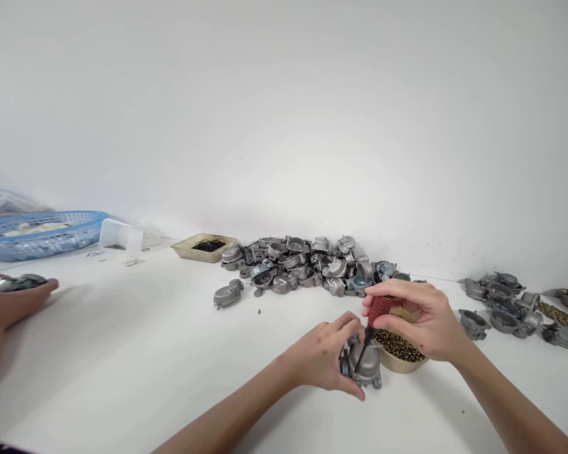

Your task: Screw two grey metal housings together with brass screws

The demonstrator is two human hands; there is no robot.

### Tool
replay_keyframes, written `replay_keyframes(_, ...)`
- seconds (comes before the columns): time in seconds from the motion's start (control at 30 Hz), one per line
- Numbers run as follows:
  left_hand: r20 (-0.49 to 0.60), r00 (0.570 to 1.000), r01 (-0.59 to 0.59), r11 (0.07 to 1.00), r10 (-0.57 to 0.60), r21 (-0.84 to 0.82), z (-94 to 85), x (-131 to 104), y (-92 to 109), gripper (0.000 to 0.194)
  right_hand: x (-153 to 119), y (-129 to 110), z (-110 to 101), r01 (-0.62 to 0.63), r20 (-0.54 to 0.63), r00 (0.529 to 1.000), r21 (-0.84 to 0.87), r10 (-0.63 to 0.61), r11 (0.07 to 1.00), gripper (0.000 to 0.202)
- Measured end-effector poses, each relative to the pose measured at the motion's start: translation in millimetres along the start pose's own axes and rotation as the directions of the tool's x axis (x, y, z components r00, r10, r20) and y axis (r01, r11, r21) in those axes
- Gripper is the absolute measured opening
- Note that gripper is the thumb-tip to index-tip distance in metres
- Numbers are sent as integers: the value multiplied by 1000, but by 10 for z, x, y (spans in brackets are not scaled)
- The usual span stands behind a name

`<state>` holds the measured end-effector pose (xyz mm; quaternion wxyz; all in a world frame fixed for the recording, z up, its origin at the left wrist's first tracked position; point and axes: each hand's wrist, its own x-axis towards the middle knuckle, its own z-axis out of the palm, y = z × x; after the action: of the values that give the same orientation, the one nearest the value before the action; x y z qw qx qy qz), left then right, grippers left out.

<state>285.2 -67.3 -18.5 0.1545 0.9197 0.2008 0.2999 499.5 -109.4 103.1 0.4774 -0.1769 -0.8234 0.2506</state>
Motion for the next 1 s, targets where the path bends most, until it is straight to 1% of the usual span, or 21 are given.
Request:
replay_keyframes(0.17,-8,1000,19,1000,-19,-4,35,-11,-12,76,36,-24,-22,119,60,991,-38,-117,992,39)
replay_keyframes(0.27,-8,999,42,999,-42,7,58,-21,-26,79,41,-36,-34,155,86,985,-57,-149,986,40)
replay_keyframes(0.33,8,998,56,998,-56,15,64,-21,-32,82,37,-53,-42,144,92,986,-71,-138,987,39)
replay_keyframes(0.4,25,998,53,999,-53,11,62,-15,-32,85,31,-77,-47,103,98,990,-66,-97,992,41)
replay_keyframes(0.47,36,999,35,999,-35,-1,57,-6,-26,90,25,-96,-40,43,138,989,10,-44,999,45)
replay_keyframes(0.53,47,999,19,1000,-18,-9,59,0,-14,94,20,-94,-16,-1,179,984,104,-18,995,47)
replay_keyframes(0.6,67,997,34,999,-34,-7,69,1,-3,93,16,-64,22,1,159,987,120,-20,993,42)
replay_keyframes(0.67,81,994,75,997,-76,12,85,-5,3,85,12,-20,61,48,76,996,32,-51,998,37)
replay_keyframes(0.73,84,992,95,995,-97,37,97,-13,2,78,8,8,85,87,9,996,-62,-86,994,38)
replay_keyframes(0.77,81,993,86,995,-90,48,99,-16,-1,77,7,11,90,84,7,996,-64,-84,994,37)
replay_keyframes(0.8,78,994,69,996,-73,60,99,-17,-3,80,6,6,89,63,26,998,-23,-62,998,35)
replay_keyframes(0.9,62,998,-4,994,-3,112,88,-11,-6,87,3,-15,73,-51,133,991,176,28,983,36)
replay_keyframes(0.93,60,998,-18,992,10,128,85,-8,-5,86,2,-15,67,-56,131,991,189,31,980,38)
replay_keyframes(0.97,56,998,-23,990,15,139,82,-5,-5,83,0,-10,63,-33,99,995,154,18,988,40)
replay_keyframes(1.0,54,998,-20,990,13,141,81,-3,-4,79,-2,-3,60,5,55,998,81,-9,997,41)
